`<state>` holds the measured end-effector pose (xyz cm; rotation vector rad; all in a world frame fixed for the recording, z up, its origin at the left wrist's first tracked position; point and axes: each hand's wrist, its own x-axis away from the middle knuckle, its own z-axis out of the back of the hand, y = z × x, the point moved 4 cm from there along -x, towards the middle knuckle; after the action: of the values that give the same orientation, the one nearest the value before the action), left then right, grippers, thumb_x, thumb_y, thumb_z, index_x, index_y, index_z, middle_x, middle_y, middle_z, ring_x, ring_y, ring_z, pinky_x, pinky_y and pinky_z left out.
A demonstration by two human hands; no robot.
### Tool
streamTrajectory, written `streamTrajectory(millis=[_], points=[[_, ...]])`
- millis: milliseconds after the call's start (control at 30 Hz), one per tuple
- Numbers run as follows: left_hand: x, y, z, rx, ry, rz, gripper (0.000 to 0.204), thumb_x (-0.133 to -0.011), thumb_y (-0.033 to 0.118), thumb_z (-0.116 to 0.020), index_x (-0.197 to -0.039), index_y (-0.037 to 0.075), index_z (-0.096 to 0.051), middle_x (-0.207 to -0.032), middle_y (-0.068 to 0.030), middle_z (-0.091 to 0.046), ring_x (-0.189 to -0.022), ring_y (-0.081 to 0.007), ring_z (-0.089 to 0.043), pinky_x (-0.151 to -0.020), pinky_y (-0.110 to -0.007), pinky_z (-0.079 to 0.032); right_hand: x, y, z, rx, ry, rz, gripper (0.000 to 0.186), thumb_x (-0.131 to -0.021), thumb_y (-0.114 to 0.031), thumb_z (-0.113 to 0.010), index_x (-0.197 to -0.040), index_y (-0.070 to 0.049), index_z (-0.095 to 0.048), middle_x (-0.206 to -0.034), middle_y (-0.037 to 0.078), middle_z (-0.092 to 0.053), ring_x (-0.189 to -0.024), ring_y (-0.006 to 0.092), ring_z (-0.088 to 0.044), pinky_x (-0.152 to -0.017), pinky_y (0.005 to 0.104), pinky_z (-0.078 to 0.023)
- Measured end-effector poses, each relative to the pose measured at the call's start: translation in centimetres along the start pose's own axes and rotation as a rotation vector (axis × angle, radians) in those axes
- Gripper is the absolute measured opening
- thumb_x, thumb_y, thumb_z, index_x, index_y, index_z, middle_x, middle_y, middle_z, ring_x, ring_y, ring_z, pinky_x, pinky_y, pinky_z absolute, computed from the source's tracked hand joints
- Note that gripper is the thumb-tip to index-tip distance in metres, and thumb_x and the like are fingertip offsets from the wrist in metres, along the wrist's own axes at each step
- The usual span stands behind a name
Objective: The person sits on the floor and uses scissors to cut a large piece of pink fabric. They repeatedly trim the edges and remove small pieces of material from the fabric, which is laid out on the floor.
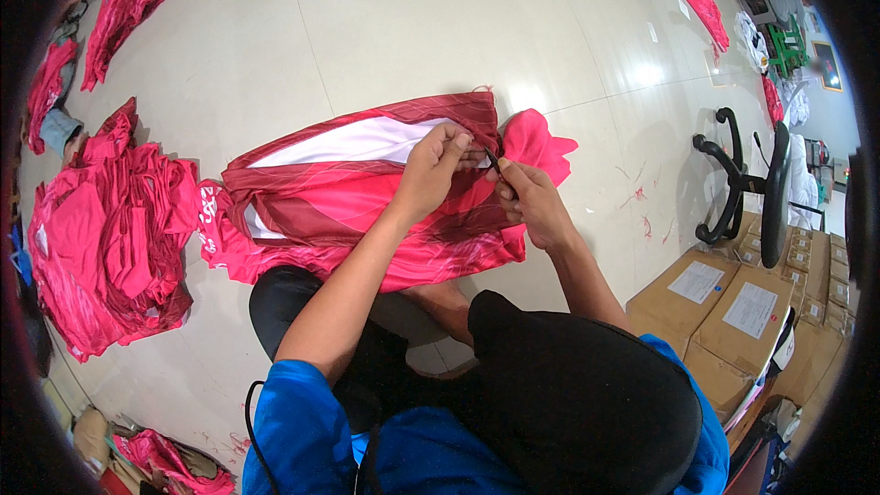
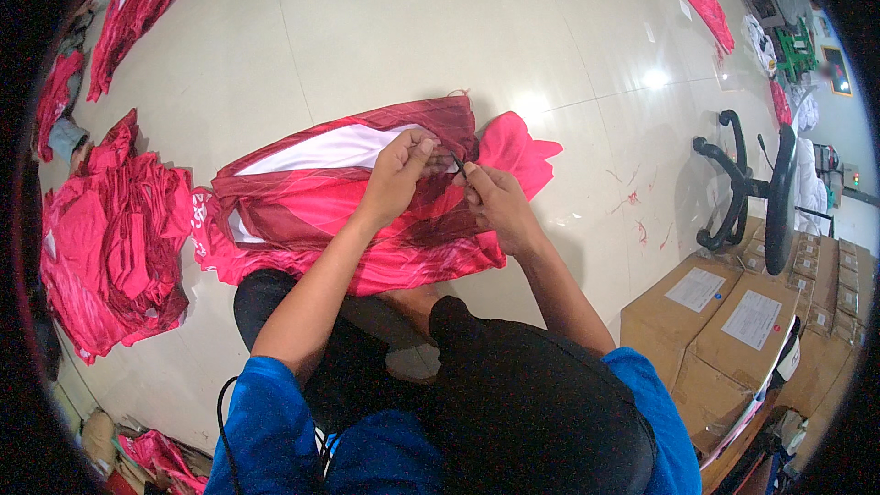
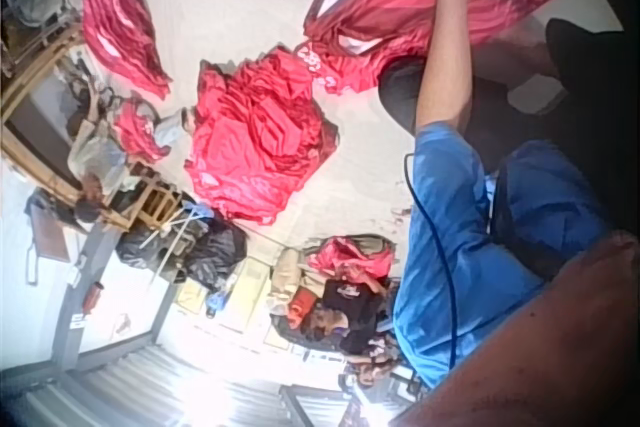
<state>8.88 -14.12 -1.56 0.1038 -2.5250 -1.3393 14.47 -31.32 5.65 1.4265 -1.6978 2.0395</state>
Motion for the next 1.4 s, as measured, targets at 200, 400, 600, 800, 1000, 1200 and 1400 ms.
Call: streamTrajectory(millis=[200,400,600,800,1000,1200,1400], points=[[0.0,0.2,-0.1,-0.029,0.023,-0.002,0.02,-0.119,0.021,-0.055,-0.118,0.002,-0.06,-0.109,-0.0042,-0.069,-0.099,-0.0125,-0.07,-0.093,-0.031,-0.06,0.0,-0.7,-1.0,0.034,-0.014,-0.022,0.04,-0.117,-0.043,-0.056,-0.113,-0.006,-0.07,-0.077,-0.01,-0.043,-0.058,0.0028,-0.034,-0.05,0.0247,-0.024],[0.1,0.6,-0.4,-0.058,0.011,-0.038,0.019,-0.119,0.02,-0.056,-0.119,0.002,-0.061,-0.104,-0.0037,-0.069,-0.098,-0.0115,-0.069,-0.091,-0.03,-0.059,-0.3,-0.7,-1.0,-0.004,0.007,-0.044,0.039,-0.118,-0.042,-0.056,-0.114,-0.005,-0.07,-0.079,-0.008,-0.047,-0.058,0.002,-0.035,-0.05,0.0225,-0.025],[0.1,0.2,-0.1,-0.067,0.01,-0.034,0.019,-0.119,0.02,-0.056,-0.121,0.001,-0.061,-0.106,-0.0042,-0.07,-0.099,-0.012,-0.069,-0.092,-0.03,-0.059,-0.5,-0.6,-0.9,-0.004,-0.012,-0.037,0.04,-0.117,-0.043,-0.056,-0.113,-0.006,-0.069,-0.077,-0.009,-0.045,-0.058,0.0028,-0.034,-0.05,0.0242,-0.025],[0.0,-0.2,0.1,-0.046,0.004,-0.022,0.019,-0.119,0.02,-0.056,-0.121,0.001,-0.061,-0.108,-0.005,-0.071,-0.099,-0.0129,-0.071,-0.092,-0.03,-0.059,-0.3,-0.8,-1.0,-0.002,-0.008,-0.054,0.039,-0.117,-0.043,-0.056,-0.112,-0.006,-0.069,-0.078,-0.008,-0.046,-0.058,0.0025,-0.035,-0.05,0.0234,-0.025],[0.3,0.7,-0.7,-0.024,-0.022,-0.03,0.016,-0.119,0.016,-0.054,-0.115,0.0,-0.058,-0.103,-0.006,-0.071,-0.094,-0.013,-0.072,-0.091,-0.03,-0.06,-0.5,-1.1,-1.1,0.021,-0.007,-0.013,0.038,-0.117,-0.042,-0.056,-0.11,-0.007,-0.068,-0.078,-0.008,-0.046,-0.058,0.0025,-0.034,-0.05,0.0231,-0.025],[0.5,1.2,-0.9,-0.033,-0.016,-0.022,0.016,-0.12,0.015,-0.053,-0.115,0.001,-0.057,-0.103,-0.0063,-0.07,-0.096,-0.0131,-0.073,-0.092,-0.031,-0.061,-0.6,-1.2,-1.1,0.044,0.011,-0.02,0.037,-0.117,-0.041,-0.056,-0.109,-0.007,-0.068,-0.078,-0.008,-0.046,-0.058,0.0027,-0.034,-0.05,0.0236,-0.024],[0.5,1.3,-0.9,-0.023,-0.026,-0.03,0.016,-0.12,0.016,-0.053,-0.115,0.001,-0.057,-0.103,-0.0062,-0.07,-0.096,-0.0134,-0.072,-0.093,-0.031,-0.061,-0.5,-1.1,-1.1,0.013,0.007,-0.033,0.037,-0.117,-0.041,-0.056,-0.108,-0.008,-0.069,-0.077,-0.008,-0.047,-0.057,0.0029,-0.034,-0.05,0.0241,-0.025]])
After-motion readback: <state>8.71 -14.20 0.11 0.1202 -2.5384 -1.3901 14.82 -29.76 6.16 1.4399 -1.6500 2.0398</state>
